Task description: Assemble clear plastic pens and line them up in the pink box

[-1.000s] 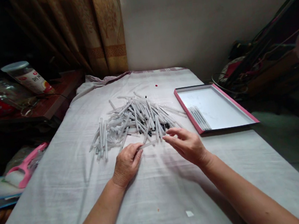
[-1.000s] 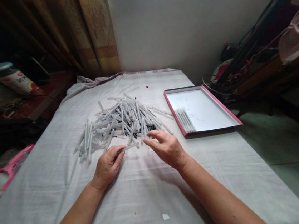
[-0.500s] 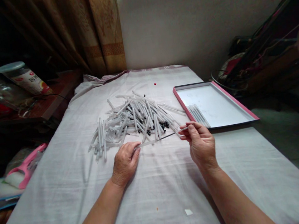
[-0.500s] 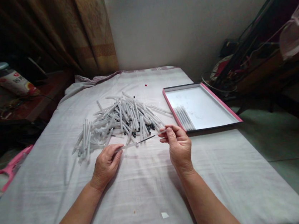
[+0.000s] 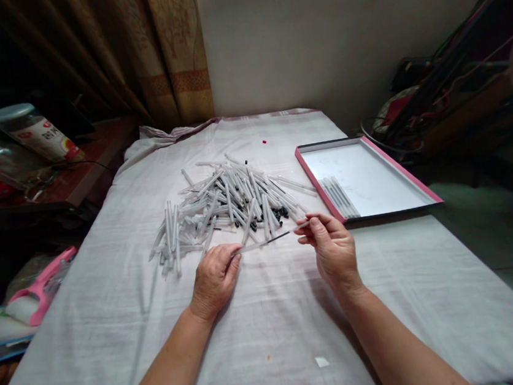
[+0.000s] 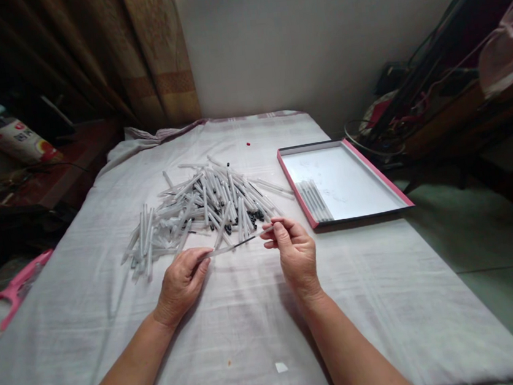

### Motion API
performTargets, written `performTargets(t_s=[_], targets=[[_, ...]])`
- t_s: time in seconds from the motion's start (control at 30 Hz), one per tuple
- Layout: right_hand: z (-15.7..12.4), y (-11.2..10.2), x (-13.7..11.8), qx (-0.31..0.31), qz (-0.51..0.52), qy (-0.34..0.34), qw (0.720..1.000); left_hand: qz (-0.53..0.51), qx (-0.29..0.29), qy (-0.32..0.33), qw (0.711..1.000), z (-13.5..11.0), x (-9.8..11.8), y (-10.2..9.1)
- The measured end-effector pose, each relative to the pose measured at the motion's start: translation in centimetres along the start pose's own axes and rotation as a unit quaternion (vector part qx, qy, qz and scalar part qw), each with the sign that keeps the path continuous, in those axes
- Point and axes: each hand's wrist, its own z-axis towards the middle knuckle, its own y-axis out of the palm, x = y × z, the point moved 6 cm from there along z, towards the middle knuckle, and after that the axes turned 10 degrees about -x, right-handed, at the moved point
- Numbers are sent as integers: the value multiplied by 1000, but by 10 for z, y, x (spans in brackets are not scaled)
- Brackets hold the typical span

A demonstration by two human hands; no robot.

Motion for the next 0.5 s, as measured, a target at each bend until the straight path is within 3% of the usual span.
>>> performTargets(t_s=[0.13, 0.2, 0.27, 0.37, 0.5], targets=[[-18, 30, 13, -155, -150, -11, 976, 0, -12, 18, 1000, -1, 2, 2], [-28, 45, 16, -236, -264, -62, 933, -2, -11, 15, 1000, -2, 1, 3], [-33, 52, 17, -276, -360, -109, 885, -8, -6, 5, 1000, -3, 0, 2], [-22, 44, 15, -262, -454, -119, 843, -14, -8, -3, 1000, -3, -2, 3], [7, 26, 6, -183, -555, -103, 805, -12, -15, -6, 1000, -2, -2, 4]])
